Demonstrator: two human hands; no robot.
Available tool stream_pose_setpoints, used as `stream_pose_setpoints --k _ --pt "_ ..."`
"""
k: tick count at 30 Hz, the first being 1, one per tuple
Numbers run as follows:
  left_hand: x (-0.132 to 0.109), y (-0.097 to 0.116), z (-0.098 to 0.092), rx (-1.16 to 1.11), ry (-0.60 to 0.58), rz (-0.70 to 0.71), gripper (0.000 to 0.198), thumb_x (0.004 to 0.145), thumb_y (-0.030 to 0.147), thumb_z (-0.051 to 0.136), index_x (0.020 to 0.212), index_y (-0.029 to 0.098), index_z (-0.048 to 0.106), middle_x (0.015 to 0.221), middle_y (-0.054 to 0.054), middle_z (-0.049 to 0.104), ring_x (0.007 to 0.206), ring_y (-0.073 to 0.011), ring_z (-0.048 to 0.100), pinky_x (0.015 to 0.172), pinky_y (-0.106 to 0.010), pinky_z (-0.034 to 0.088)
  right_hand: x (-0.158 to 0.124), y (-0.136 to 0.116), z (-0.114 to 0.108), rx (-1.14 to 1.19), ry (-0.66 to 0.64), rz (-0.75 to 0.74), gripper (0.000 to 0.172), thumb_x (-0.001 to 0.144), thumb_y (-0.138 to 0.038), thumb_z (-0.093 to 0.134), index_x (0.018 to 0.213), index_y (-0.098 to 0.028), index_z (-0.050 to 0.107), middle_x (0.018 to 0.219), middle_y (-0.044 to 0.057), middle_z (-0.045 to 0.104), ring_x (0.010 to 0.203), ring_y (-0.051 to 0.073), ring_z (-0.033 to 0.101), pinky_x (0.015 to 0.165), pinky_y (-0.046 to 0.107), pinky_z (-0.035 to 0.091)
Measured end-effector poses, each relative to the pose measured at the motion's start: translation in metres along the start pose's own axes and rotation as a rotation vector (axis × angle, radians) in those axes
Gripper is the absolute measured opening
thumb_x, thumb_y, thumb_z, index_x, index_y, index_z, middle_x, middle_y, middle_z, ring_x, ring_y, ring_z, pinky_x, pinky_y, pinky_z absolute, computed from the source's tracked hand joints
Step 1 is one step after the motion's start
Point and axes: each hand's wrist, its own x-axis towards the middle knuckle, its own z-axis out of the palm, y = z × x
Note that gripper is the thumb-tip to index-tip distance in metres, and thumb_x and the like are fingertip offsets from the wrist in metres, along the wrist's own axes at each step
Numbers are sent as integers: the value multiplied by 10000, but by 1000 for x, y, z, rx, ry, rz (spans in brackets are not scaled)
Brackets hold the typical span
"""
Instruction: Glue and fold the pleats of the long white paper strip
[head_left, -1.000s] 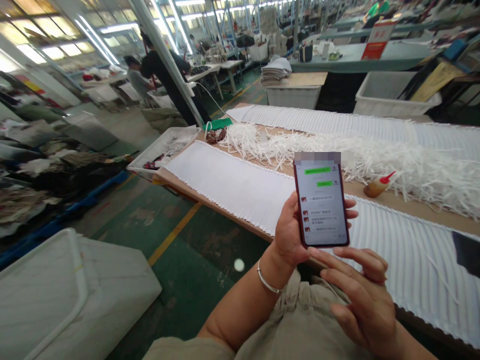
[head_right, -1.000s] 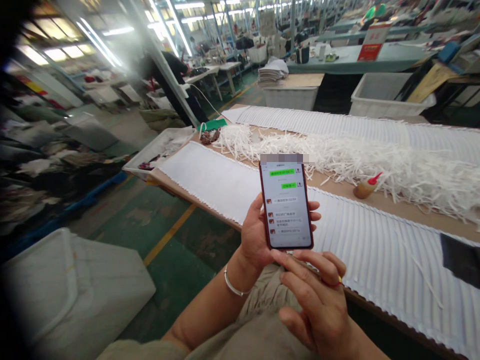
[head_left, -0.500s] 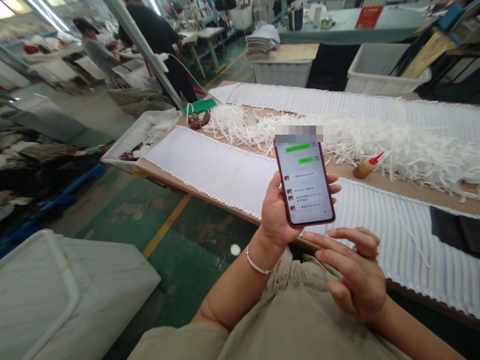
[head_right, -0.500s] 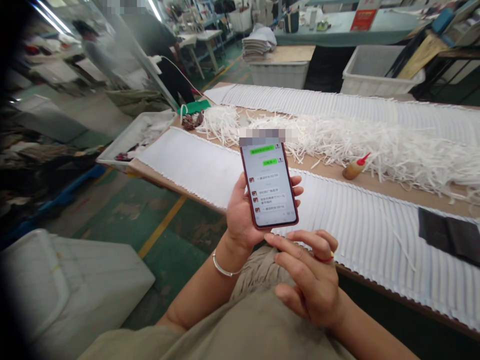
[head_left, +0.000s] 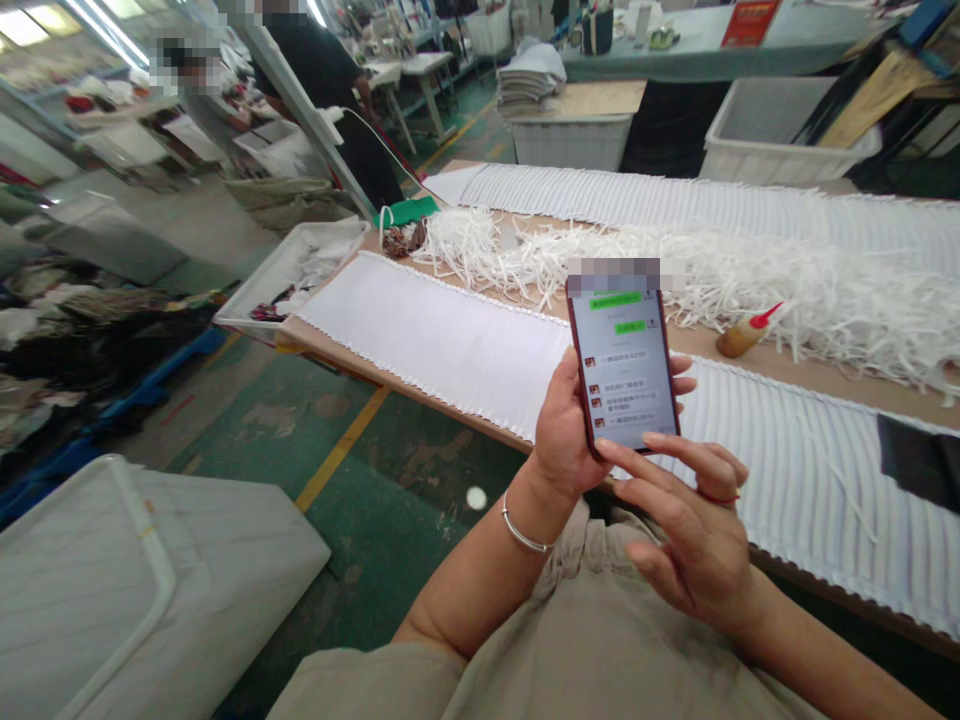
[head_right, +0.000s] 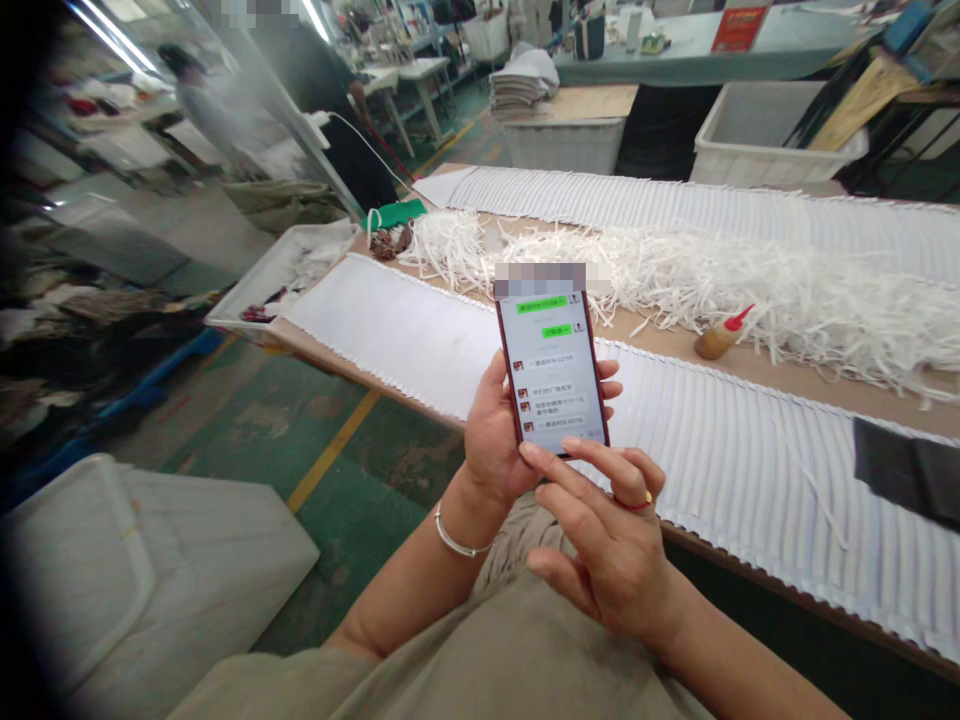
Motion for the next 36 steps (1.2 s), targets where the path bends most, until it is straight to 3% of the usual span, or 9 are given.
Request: stream_pose_setpoints --k 36 --pt "-6 -10 1 41 -27 22 714 997 626 324 1393 103 605 1370 -220 659 1270 -357 637 1020 -477 528 -7 -3 -4 0 8 -4 287 1057 -379 446 1143 -184 639 1316 108 723 1315 316 531 1039 514 353"
